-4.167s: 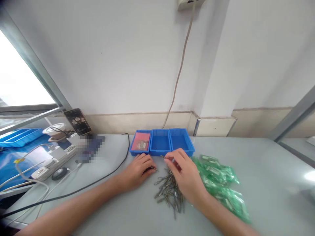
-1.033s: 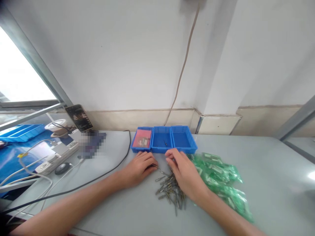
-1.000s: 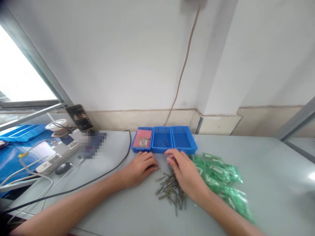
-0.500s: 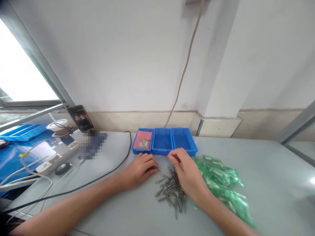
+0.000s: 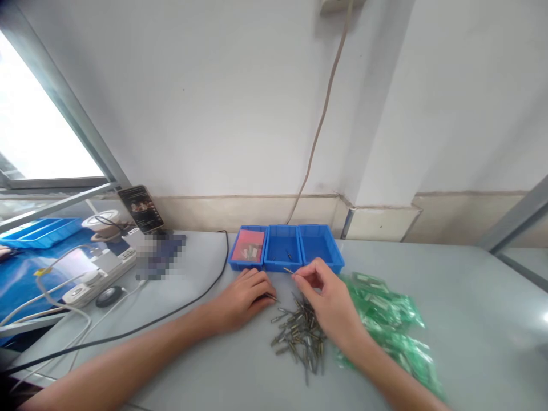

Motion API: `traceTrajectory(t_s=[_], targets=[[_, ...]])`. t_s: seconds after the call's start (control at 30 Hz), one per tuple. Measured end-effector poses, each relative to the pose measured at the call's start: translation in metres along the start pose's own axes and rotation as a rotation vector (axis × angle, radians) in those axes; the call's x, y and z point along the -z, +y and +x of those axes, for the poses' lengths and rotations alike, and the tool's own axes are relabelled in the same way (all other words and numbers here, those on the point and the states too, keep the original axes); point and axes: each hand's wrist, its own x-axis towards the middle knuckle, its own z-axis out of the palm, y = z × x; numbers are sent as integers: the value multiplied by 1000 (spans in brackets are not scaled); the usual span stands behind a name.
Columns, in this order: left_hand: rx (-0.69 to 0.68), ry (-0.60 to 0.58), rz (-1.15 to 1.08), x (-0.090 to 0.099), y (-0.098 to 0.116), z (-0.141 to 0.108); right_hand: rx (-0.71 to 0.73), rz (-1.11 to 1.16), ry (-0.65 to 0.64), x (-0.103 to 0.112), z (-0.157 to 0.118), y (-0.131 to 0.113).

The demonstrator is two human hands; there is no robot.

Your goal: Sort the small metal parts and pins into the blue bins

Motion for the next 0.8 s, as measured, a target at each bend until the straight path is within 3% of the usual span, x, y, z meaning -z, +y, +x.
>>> traceTrajectory(t_s=[0.63, 0.8], targets=[[-4, 20, 2, -2, -2, 0, -48, 67, 14, 0, 5, 0], [9, 18, 11, -3, -2, 0, -22, -13, 30, 1, 5, 0]])
